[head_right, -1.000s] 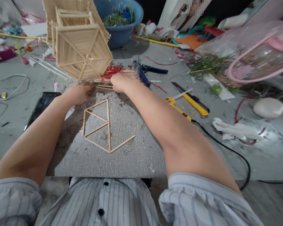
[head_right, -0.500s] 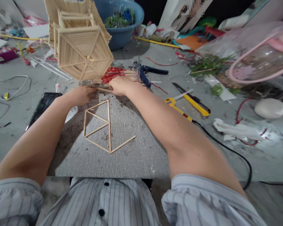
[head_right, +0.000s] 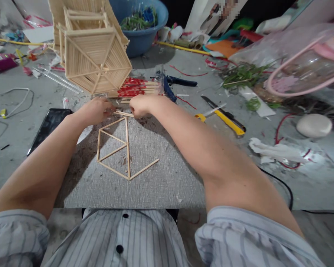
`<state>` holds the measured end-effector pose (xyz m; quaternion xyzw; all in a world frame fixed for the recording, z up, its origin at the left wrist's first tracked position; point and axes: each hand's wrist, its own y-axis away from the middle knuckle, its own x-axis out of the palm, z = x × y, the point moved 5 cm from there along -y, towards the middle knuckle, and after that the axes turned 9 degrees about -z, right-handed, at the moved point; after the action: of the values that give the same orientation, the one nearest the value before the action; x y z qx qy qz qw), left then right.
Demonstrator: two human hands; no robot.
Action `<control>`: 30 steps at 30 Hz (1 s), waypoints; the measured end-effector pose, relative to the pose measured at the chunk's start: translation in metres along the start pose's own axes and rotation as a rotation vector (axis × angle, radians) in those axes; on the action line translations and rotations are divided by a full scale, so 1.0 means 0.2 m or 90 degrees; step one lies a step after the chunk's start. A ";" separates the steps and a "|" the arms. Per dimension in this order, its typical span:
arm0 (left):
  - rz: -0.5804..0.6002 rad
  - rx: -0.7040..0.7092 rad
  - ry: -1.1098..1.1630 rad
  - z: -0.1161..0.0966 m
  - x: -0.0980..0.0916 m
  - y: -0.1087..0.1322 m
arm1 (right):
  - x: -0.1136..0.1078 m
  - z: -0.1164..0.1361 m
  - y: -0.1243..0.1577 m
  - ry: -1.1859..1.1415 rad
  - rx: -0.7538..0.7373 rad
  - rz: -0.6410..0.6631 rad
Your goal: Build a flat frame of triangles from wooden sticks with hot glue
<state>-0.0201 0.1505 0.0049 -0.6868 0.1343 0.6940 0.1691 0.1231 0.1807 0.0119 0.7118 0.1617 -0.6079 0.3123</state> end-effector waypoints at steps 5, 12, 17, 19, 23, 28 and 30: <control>0.007 -0.019 -0.034 0.02 -0.06 0.00 | 0.02 -0.02 0.03 -0.011 0.038 0.024; 0.048 0.079 -0.030 -0.16 -0.19 0.06 | 0.03 -0.02 0.14 -0.011 0.101 0.034; 0.121 0.146 -0.044 -0.30 -0.19 0.11 | 0.03 -0.03 0.24 -0.001 0.107 0.014; 0.125 0.142 -0.056 -0.29 -0.21 0.11 | 0.02 -0.04 0.28 -0.005 0.104 0.005; 0.110 0.064 -0.102 -0.20 -0.26 0.12 | 0.02 -0.06 0.38 -0.027 0.094 0.003; 0.203 0.035 -0.105 -0.21 -0.28 0.16 | 0.04 -0.10 0.47 -0.050 0.111 -0.026; 0.191 0.065 -0.092 -0.27 -0.30 0.18 | 0.05 -0.11 0.50 -0.058 0.112 -0.042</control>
<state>0.0135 0.0930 0.0625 -0.5977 0.2580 0.7514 0.1078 0.2025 0.1184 0.0275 0.7026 0.1170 -0.6612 0.2356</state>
